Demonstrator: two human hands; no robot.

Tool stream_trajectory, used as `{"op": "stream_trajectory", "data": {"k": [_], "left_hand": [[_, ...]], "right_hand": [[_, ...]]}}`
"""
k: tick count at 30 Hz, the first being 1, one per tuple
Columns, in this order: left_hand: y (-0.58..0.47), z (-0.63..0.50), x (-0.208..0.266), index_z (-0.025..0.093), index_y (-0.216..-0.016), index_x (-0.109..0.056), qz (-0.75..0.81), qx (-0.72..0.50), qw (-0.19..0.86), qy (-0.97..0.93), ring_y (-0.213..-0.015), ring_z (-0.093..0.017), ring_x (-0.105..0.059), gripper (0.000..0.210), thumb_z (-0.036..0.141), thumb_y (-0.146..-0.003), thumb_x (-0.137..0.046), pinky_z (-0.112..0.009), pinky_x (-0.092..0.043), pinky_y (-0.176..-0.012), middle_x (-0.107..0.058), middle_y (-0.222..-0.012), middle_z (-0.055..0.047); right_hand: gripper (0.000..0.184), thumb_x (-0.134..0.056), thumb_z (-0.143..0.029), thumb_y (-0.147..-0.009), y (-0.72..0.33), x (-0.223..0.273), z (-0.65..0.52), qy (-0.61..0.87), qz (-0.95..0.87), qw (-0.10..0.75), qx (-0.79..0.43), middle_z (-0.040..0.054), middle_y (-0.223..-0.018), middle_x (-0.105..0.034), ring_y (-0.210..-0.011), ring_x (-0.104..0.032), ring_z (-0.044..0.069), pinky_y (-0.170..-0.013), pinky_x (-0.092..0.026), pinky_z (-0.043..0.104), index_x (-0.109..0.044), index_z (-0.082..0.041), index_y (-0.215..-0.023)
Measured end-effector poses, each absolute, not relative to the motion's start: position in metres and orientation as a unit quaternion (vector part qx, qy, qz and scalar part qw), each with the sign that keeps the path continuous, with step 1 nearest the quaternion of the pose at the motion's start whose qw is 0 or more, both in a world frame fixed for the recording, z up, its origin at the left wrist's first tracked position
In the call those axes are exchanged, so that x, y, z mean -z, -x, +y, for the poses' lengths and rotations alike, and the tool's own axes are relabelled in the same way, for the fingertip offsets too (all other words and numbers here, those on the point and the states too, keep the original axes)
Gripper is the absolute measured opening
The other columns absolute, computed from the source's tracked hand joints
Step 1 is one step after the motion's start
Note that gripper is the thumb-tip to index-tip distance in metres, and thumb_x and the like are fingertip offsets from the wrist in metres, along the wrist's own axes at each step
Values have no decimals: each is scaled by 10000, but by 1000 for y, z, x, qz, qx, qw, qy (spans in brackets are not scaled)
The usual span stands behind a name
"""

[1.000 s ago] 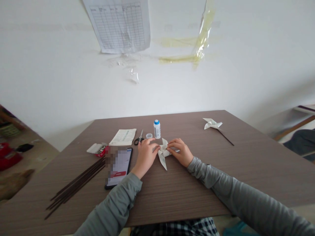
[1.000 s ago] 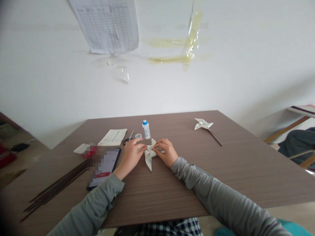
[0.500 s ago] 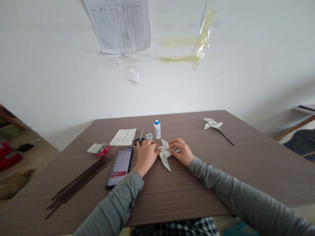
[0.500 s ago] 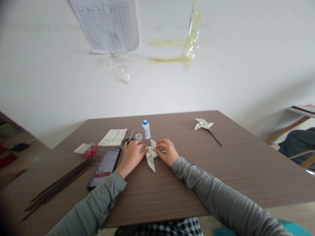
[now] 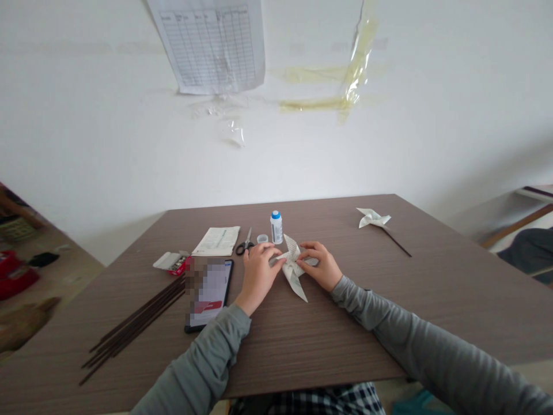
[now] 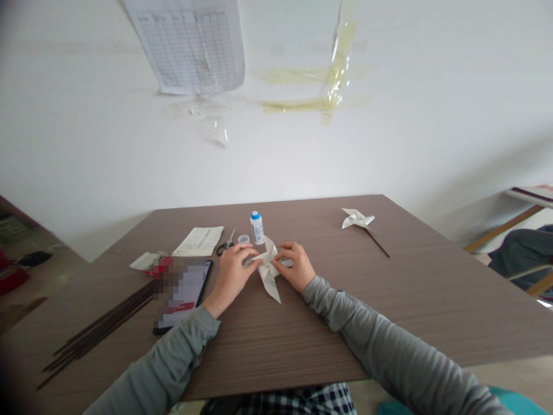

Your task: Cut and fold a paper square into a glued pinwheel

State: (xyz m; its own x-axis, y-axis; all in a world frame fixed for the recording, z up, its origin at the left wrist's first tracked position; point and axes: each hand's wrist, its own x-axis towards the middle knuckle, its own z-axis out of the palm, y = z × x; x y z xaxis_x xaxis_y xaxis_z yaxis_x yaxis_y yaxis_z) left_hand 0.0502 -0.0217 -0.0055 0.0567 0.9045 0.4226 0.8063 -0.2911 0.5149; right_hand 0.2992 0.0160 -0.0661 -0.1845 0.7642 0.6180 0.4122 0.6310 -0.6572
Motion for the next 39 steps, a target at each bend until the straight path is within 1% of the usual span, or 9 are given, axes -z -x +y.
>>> {"op": "stream_trajectory", "data": {"k": [6,9,12,15,18,24,29,32,39], "left_hand": [[-47,-20,8,288,-1088,-968,585,-372,104,-713,-1523,-380,-833,185,111,-1039,-988,-658,-551,-1440,-916,-1496,-108],[-42,-16,10,286,-1100,-960,574,-392,122,-708,-1533,-381,-828,192,143,-993,-1030,-621,-592,-1411,-907,-1471,-101],[-37,-12,17,302,-1177,-969,565,-412,128,-704,-1543,-384,-821,264,209,-953,-1072,-607,-619,-1389,-897,-1478,-92],[-36,-10,23,316,-1204,-986,565,-412,125,-704,-1542,-383,-826,287,281,-942,-1100,-611,-621,-1400,-889,-1512,-93],[-37,-10,26,313,-1172,-1004,567,-399,125,-710,-1554,-393,-824,237,315,-956,-1102,-621,-619,-1410,-885,-1554,-118],[-37,-11,20,284,-1051,-996,567,-374,144,-720,-1569,-408,-827,64,263,-1011,-1041,-657,-604,-1435,-889,-1620,-153],[-36,-10,18,289,-1041,-992,571,-381,147,-712,-1576,-391,-828,64,268,-1008,-1042,-624,-620,-1424,-892,-1600,-133],[-36,-10,17,284,-1038,-992,571,-387,152,-708,-1557,-383,-837,55,264,-1017,-1038,-605,-633,-1409,-893,-1597,-135],[-38,-11,15,267,-1027,-990,569,-394,166,-702,-1586,-408,-828,59,236,-1023,-1039,-627,-604,-1435,-886,-1606,-150]], "right_hand": [[104,-998,-300,-1044,-299,62,15,376,-754,500,-198,105,-1091,-974,-1089,-932,372,-1072,-777,569,-952,-324,-955],[134,-1018,-333,-1050,-298,58,13,374,-755,505,-187,96,-1057,-966,-1051,-928,362,-1044,-778,553,-938,-321,-944],[157,-1025,-349,-1053,-297,55,11,374,-757,503,-181,98,-1041,-958,-1033,-924,357,-1027,-780,545,-933,-316,-930],[162,-1025,-361,-1057,-296,54,10,370,-759,505,-180,97,-1043,-957,-1032,-918,355,-1016,-781,542,-939,-318,-927],[161,-1007,-367,-1069,-296,54,10,361,-761,506,-185,96,-1048,-960,-1037,-914,357,-1011,-781,544,-951,-326,-924],[109,-993,-327,-1073,-297,53,10,344,-770,501,-195,103,-1095,-971,-1076,-928,362,-1045,-787,554,-972,-331,-967],[87,-992,-274,-1053,-298,54,10,342,-781,486,-189,113,-1172,-981,-1133,-926,376,-1095,-773,580,-991,-330,-987],[101,-1037,-252,-1012,-299,53,10,347,-787,477,-179,111,-1186,-980,-1133,-917,375,-1101,-761,576,-996,-334,-969],[125,-1092,-250,-951,-298,51,7,375,-785,465,-163,108,-1250,-979,-1197,-905,381,-1181,-715,599,-1002,-337,-948]]}}
